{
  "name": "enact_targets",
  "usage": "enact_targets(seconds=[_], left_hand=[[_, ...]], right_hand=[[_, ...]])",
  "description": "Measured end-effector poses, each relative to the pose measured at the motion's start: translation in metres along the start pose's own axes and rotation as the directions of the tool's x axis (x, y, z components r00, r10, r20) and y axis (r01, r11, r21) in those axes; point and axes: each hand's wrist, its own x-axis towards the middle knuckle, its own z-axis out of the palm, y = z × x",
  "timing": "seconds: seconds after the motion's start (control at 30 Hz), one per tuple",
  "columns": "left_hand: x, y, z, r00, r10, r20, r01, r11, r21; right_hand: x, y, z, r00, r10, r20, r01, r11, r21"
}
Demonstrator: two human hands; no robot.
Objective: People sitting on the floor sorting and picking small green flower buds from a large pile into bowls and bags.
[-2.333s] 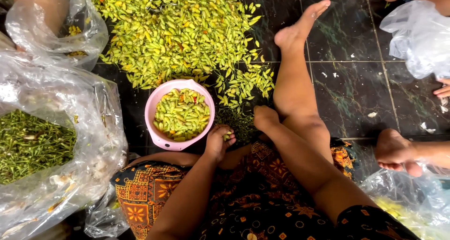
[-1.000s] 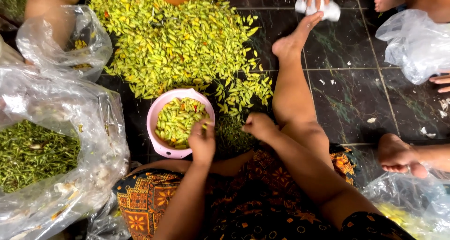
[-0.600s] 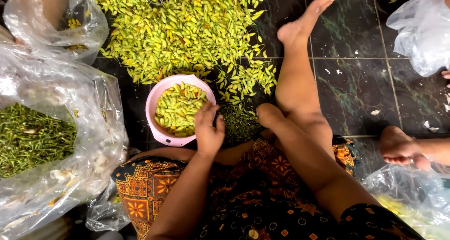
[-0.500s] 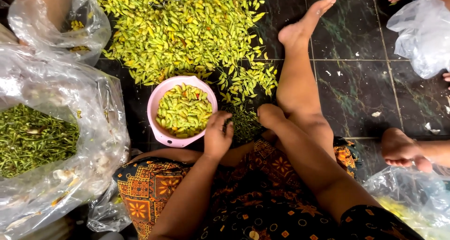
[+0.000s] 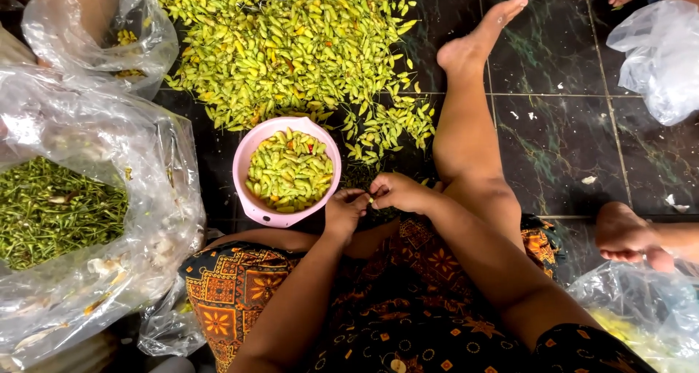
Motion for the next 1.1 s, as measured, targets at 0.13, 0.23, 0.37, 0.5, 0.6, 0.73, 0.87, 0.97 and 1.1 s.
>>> enact_targets(seconds=[0.13, 0.23, 0.37, 0.5, 0.6, 0.73, 0.87, 0.97, 1.1], left_hand=[[-0.011, 0.001, 0.011, 0.851, 0.525, 0.015, -0.495, 0.793, 0.356], [-0.02, 0.01, 0.017, 0.75, 0.66, 0.028, -0.624, 0.694, 0.358], [-0.001, -0.003, 0.008, 0.924, 0.381, -0.017, -0.382, 0.924, -0.023], [-0.023, 0.032, 0.01, 0.994, 0.099, 0.047, -0.084, 0.965, -0.25], [-0.02, 0.027, 0.007, 0.993, -0.03, 0.111, 0.06, 0.958, -0.279], [0.001, 0.005, -0.001, 0.995, -0.081, 0.063, 0.086, 0.993, -0.086], [0.025, -0.02, -0.007, 0.998, -0.055, 0.02, 0.052, 0.988, 0.147], [0.038, -0.035, -0.01, 1.0, 0.017, -0.024, -0.011, 0.977, 0.215], [0.02, -0.023, -0.004, 0.988, 0.149, -0.029, -0.136, 0.956, 0.258]], right_hand=[[0.005, 0.009, -0.001, 0.993, 0.021, -0.119, -0.058, 0.946, -0.318], [0.016, 0.026, -0.011, 0.948, -0.043, -0.315, -0.137, 0.84, -0.525], [0.021, 0.032, -0.043, 0.866, -0.002, -0.5, -0.273, 0.835, -0.477], [0.018, 0.027, -0.041, 0.888, 0.126, -0.442, -0.34, 0.827, -0.447], [0.023, 0.033, -0.034, 0.885, 0.178, -0.43, -0.374, 0.822, -0.43], [0.021, 0.028, -0.015, 0.915, -0.022, -0.403, -0.251, 0.751, -0.61], [-0.017, -0.029, 0.019, 0.983, -0.059, -0.176, -0.062, 0.79, -0.61], [-0.028, -0.042, 0.032, 0.988, -0.052, -0.148, -0.042, 0.823, -0.566], [-0.012, -0.014, 0.024, 0.974, 0.103, -0.199, -0.168, 0.923, -0.345]])
